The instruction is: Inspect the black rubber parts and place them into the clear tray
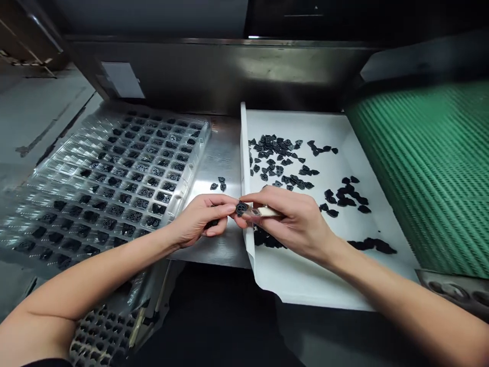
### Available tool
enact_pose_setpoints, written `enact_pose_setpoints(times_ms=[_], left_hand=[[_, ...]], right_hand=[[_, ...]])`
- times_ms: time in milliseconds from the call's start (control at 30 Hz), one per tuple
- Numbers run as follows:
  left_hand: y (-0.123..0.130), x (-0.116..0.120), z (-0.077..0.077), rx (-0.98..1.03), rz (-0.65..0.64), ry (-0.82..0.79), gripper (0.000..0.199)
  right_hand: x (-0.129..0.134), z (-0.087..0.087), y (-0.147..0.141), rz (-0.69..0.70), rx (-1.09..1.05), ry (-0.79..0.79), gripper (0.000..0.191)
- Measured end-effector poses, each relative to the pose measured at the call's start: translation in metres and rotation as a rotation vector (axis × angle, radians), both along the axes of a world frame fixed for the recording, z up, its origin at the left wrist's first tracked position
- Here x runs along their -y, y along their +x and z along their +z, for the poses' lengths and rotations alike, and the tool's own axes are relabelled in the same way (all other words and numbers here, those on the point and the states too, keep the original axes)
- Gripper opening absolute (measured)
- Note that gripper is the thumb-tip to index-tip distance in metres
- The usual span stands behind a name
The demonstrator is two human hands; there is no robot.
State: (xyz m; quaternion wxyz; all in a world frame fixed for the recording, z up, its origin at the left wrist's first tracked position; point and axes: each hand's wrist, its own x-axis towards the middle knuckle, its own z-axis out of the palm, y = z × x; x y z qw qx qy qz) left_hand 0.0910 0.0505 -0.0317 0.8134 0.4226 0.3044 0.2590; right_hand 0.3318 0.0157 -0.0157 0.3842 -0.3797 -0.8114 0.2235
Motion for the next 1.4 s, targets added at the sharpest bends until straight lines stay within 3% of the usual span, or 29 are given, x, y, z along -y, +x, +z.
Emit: enact_pose_setpoints(times_ms=[167, 367, 633, 933, 1400], left_hand=[[-0.003, 0.001, 0.003, 0.020, -0.036, -0.051, 0.018], [-0.003, 0.001, 0.001, 0.028, -0.068, -0.074, 0.026], [-0.005, 0.004, 0.003, 0.041, 0.005, -0.087, 0.022], [-0.006, 0.008, 0.007, 0.023, 0.149, 0.051, 0.027], [-0.006, 0.012, 0.008, 0.029, 0.163, 0.109, 0.023]], right_hand=[[-0.001, 0.002, -0.002, 0.003, -0.094, -0.104, 0.020], [0.000, 0.000, -0.003, 0.024, -0.140, -0.137, 0.022], [0.003, 0.002, -0.001, -0.012, -0.139, -0.184, 0.028], [0.005, 0.002, 0.005, -0.059, 0.075, 0.109, 0.030], [0.008, -0.007, 0.007, -0.116, 0.227, 0.219, 0.040]])
